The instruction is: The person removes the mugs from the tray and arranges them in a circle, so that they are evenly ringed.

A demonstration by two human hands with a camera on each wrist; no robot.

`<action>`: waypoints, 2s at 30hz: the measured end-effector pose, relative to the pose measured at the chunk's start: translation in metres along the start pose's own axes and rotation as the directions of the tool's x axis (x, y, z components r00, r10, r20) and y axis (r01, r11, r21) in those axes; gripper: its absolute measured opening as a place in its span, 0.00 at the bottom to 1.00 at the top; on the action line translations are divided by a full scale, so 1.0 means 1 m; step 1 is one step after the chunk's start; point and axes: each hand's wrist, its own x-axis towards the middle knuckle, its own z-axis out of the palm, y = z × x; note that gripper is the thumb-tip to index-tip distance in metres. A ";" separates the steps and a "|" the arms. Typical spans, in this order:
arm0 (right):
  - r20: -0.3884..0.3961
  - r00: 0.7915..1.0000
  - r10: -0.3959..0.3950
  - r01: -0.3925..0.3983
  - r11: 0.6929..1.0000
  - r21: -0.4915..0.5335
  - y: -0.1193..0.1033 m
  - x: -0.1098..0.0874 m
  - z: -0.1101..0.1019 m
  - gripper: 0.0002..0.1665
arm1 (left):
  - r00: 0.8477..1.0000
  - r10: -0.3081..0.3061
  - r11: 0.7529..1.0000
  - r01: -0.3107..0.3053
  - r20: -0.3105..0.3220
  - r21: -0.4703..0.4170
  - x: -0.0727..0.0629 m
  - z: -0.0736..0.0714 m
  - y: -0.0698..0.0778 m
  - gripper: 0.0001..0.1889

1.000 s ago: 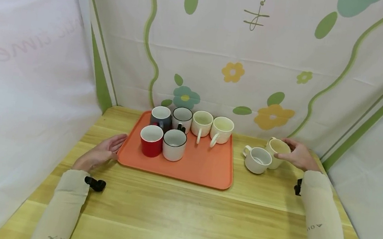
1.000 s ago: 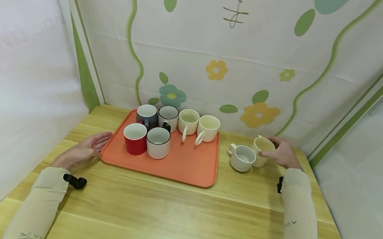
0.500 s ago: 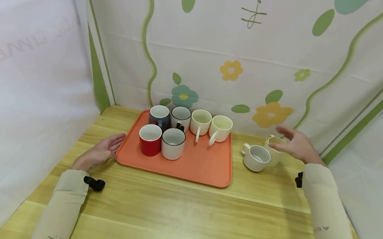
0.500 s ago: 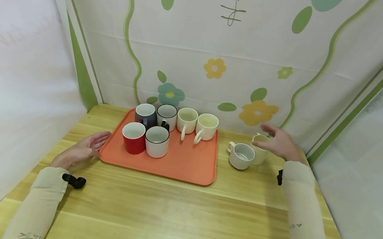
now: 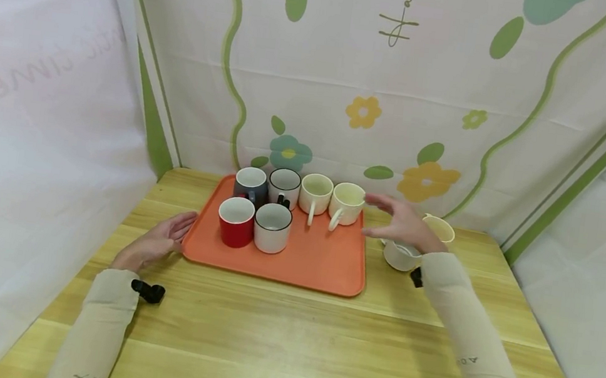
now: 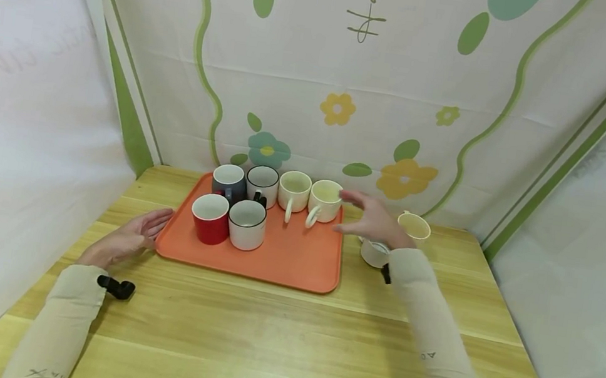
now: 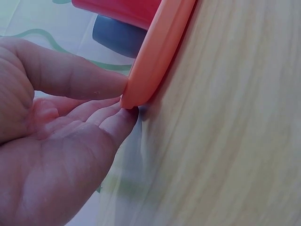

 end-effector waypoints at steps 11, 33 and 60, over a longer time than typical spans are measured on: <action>0.018 0.998 -0.064 0.062 0.996 0.063 -0.048 0.040 0.085 0.55 | 1.000 -0.005 1.000 0.005 0.004 0.000 0.000 -0.001 -0.003 0.55; -0.329 0.936 0.127 -0.091 0.988 0.122 -0.095 0.069 0.193 0.51 | 1.000 0.001 1.000 -0.001 0.009 0.004 -0.002 -0.002 0.000 0.55; -0.385 0.912 0.144 -0.097 0.985 0.139 -0.104 0.071 0.190 0.46 | 1.000 -0.015 1.000 0.015 -0.008 0.001 0.001 -0.001 -0.001 0.54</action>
